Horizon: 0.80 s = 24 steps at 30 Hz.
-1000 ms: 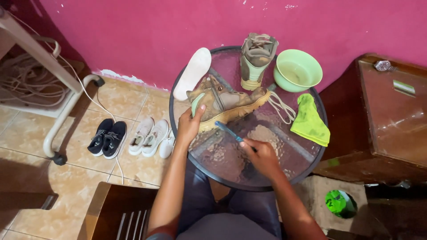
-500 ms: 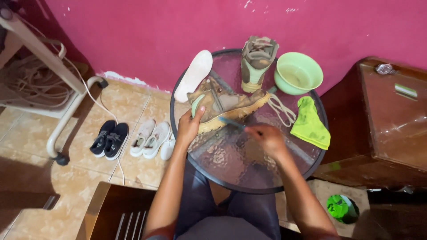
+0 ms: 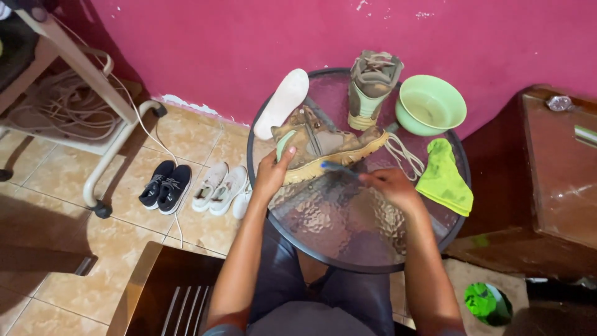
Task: Cleaning a dirty work boot using a toothbrush and a cloth on a glass table.
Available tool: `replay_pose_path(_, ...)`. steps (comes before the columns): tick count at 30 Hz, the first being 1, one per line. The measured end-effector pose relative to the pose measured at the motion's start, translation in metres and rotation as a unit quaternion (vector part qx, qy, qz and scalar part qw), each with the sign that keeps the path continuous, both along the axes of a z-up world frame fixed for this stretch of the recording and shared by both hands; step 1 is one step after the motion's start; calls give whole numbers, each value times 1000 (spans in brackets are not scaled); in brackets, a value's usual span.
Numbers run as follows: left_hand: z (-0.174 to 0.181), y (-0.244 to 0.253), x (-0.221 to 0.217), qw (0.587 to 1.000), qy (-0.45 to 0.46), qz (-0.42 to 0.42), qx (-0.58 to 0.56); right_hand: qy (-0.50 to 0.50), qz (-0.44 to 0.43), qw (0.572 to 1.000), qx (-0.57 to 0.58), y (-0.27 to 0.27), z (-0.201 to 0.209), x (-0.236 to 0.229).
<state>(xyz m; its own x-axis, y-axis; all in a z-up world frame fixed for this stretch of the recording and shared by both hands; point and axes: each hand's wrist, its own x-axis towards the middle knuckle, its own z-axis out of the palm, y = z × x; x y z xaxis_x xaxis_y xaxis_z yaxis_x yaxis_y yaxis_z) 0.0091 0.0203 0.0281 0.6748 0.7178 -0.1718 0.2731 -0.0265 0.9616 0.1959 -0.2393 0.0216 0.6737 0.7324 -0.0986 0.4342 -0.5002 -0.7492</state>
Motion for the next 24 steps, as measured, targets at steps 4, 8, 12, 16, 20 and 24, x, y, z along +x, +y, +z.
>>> replay_pose_path(4, -6, -3, -2, 1000, -1, 11, -7, -16, 14, 999, 28, 8, -33, -5)
replay_pose_path(8, 0, -4, 7, 1000, -13, 16, -2, 4, 44, 998, 55, 2, -26, -1)
replay_pose_path(12, -11, -6, 4, 999, -19, 36, 3, -15, 16, 998, 57, 17, -14, -31)
replay_pose_path(16, -16, -5, 5, 999, -26, 47, 9, -32, 55, 996, 55, 10, -30, -17)
replay_pose_path(20, -22, -6, 2, 996, -41, 70, 22, -42, 28, 995, 83, 14, -38, -26)
replay_pose_path(24, -20, -14, 0, 995, -58, 73, 44, -56, 30, 995, 74, 4, 6, -43)
